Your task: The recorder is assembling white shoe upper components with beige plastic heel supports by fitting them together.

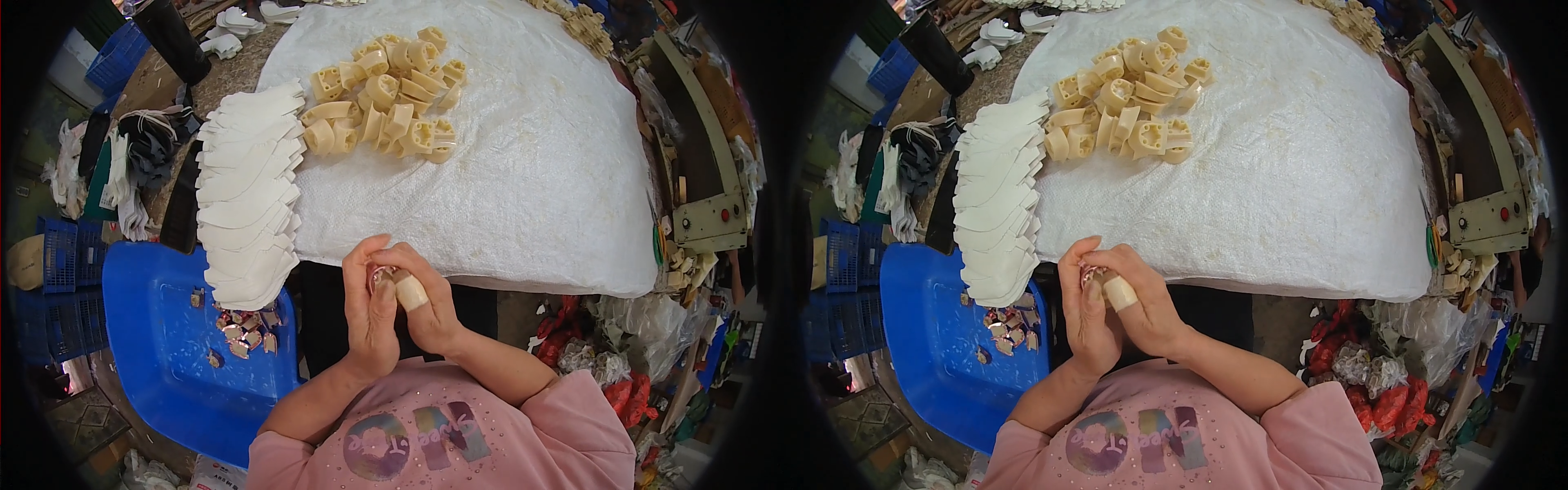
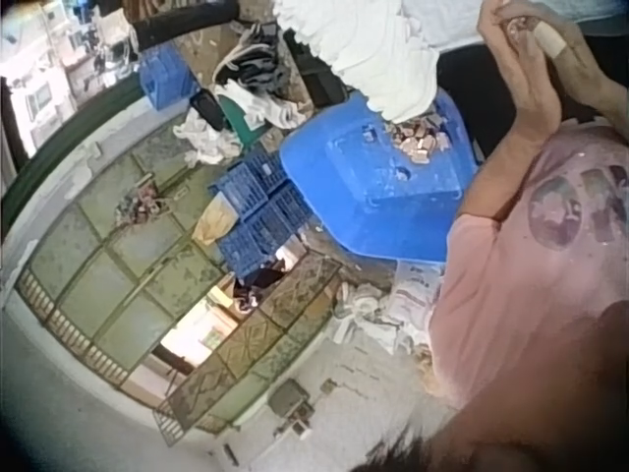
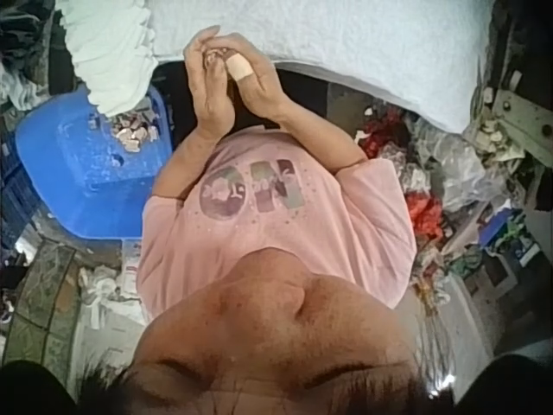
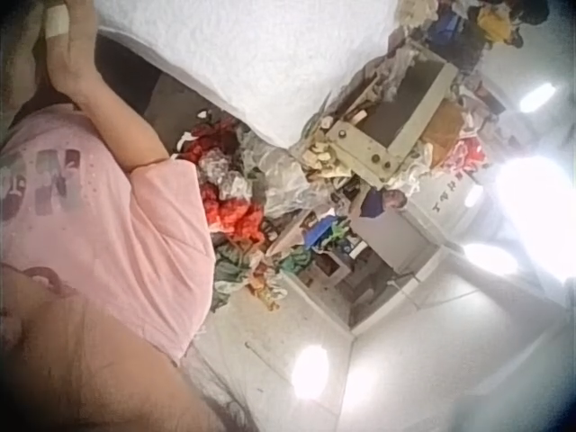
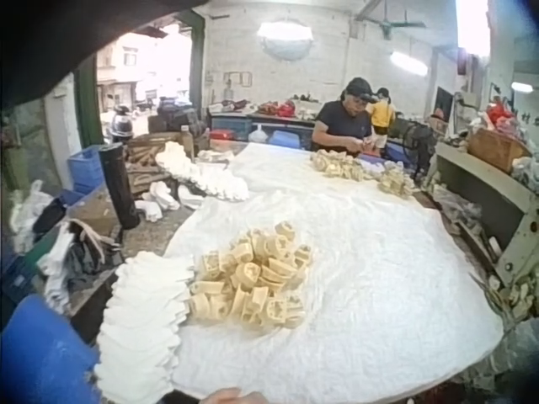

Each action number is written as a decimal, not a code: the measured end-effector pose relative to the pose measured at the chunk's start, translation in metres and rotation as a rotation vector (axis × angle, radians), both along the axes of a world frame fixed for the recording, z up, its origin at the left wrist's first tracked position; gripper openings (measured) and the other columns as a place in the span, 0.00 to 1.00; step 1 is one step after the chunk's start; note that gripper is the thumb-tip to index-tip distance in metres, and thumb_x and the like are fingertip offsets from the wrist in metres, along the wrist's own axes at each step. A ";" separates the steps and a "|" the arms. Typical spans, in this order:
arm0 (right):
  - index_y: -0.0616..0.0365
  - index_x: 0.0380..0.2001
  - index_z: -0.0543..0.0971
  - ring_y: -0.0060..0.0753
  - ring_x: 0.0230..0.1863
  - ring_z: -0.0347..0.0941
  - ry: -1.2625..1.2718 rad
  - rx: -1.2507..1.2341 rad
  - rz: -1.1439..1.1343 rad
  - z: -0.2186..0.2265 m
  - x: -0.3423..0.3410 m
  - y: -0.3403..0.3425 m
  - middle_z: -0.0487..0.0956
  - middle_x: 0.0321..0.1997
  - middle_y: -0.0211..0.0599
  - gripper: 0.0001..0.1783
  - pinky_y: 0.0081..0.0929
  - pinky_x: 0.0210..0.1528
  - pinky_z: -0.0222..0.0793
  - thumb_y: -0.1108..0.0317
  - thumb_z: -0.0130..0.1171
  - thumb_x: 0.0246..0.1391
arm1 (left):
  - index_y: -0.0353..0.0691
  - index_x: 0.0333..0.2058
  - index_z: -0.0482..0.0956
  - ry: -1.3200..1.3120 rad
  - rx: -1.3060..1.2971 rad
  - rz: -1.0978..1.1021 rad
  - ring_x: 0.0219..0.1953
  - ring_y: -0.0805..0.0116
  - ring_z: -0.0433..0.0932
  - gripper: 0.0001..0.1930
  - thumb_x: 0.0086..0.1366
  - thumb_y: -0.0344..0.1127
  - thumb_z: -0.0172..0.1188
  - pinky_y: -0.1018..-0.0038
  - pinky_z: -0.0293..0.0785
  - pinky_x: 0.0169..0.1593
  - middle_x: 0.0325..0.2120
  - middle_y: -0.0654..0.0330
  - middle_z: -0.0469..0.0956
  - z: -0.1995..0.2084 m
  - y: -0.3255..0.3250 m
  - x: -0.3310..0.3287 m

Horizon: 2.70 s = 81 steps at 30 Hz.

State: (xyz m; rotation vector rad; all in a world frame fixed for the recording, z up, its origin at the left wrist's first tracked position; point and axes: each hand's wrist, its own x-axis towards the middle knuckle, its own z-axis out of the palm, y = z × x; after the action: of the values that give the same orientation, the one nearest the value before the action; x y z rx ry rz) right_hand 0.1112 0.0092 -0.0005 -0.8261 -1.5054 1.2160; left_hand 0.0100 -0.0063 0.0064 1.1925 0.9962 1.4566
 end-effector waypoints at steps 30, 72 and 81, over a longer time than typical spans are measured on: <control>0.62 0.39 0.74 0.38 0.30 0.70 -0.496 -0.082 0.094 0.031 0.024 0.023 0.72 0.29 0.39 0.18 0.31 0.33 0.66 0.59 0.59 0.51 | 0.20 0.59 0.44 0.499 0.277 -0.109 0.36 0.55 0.75 0.46 0.62 0.59 0.49 0.70 0.71 0.41 0.37 0.44 0.72 -0.003 0.010 -0.029; 0.64 0.45 0.72 0.29 0.44 0.71 0.277 -0.440 0.029 -0.009 0.008 0.001 0.75 0.43 0.38 0.17 0.25 0.48 0.65 0.63 0.40 0.64 | 0.33 0.33 0.71 0.769 0.396 0.343 0.21 0.59 0.77 0.21 0.41 0.28 0.72 0.72 0.74 0.25 0.20 0.55 0.74 -0.002 0.010 -0.011; 0.62 0.51 0.69 0.27 0.43 0.70 0.150 -0.391 0.118 -0.011 0.020 0.012 0.74 0.43 0.37 0.21 0.24 0.46 0.65 0.58 0.45 0.62 | 0.34 0.35 0.69 0.502 0.108 0.201 0.23 0.67 0.79 0.21 0.44 0.28 0.70 0.73 0.74 0.27 0.22 0.55 0.77 -0.003 0.014 -0.024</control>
State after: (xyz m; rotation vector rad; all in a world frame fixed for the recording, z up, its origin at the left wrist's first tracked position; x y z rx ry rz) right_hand 0.1315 0.0215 -0.0112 -0.8852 -1.2262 1.6550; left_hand -0.0136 0.0073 0.0032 1.6217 1.4234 1.4060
